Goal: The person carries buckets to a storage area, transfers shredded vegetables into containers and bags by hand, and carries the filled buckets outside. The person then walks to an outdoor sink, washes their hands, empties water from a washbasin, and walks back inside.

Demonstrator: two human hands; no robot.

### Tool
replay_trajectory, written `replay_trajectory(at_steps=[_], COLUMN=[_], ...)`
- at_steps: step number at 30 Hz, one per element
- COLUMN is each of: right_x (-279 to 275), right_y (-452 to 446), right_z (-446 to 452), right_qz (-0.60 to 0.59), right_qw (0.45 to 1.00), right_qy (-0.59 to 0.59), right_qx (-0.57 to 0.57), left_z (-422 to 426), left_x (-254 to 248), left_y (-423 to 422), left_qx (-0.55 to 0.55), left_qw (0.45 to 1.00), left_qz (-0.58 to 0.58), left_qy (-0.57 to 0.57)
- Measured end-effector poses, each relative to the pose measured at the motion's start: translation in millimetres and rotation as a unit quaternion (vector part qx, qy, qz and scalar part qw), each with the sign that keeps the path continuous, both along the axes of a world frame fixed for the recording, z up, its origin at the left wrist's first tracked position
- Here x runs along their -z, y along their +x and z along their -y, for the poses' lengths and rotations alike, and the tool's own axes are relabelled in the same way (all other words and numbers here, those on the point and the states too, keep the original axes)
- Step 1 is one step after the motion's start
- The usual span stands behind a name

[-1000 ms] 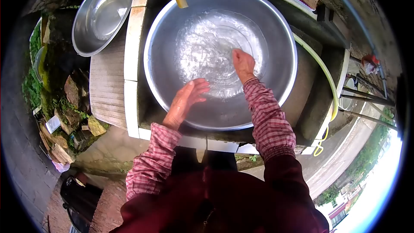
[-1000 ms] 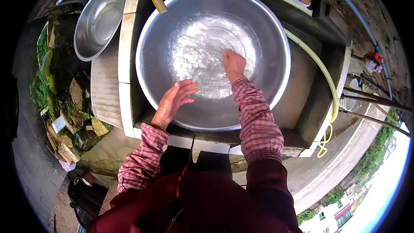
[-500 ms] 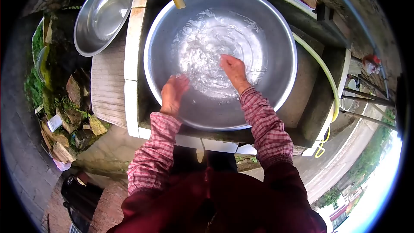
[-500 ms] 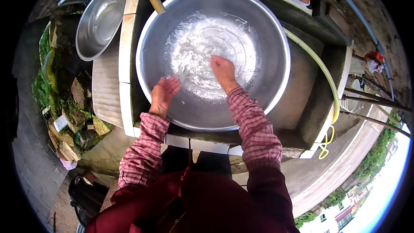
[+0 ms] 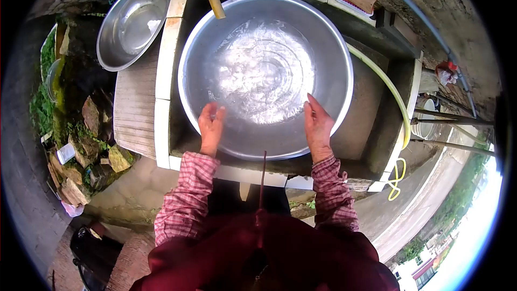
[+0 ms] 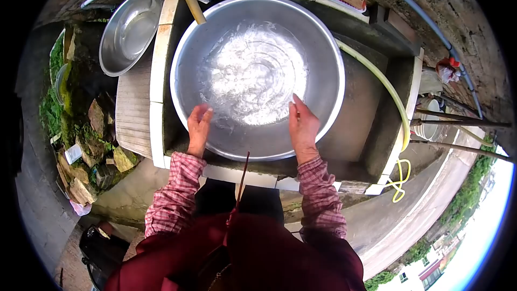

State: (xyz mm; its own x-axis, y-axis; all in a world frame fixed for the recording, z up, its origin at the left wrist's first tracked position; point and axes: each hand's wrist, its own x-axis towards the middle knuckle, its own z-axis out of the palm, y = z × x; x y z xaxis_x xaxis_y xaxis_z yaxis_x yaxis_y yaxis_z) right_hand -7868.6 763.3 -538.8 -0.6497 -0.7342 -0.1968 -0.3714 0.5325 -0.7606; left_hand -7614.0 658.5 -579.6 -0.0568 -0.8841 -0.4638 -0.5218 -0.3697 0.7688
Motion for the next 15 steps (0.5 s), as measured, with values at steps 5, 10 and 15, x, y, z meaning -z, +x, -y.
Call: replay_trajectory(at_steps=[5, 10, 15], right_x=[9.7, 46.4, -15.4], right_y=[-81.2, -50.8, -55.7], right_z=[-88.9, -116.1, -114.5], right_qz=[0.106, 0.377, 0.369], right_qw=[0.977, 0.897, 0.908], right_qy=[0.055, 0.049, 0.031], right_qx=[0.178, 0.224, 0.198], left_z=[-0.8, -0.6, 1.4], left_x=[-66.5, -14.9, -23.5], left_y=[38.2, 62.9, 58.0], left_qx=[0.067, 0.066, 0.066], left_qw=[0.902, 0.965, 0.962], left_qz=[0.300, 0.239, 0.258], left_qy=[-0.305, -0.091, -0.065])
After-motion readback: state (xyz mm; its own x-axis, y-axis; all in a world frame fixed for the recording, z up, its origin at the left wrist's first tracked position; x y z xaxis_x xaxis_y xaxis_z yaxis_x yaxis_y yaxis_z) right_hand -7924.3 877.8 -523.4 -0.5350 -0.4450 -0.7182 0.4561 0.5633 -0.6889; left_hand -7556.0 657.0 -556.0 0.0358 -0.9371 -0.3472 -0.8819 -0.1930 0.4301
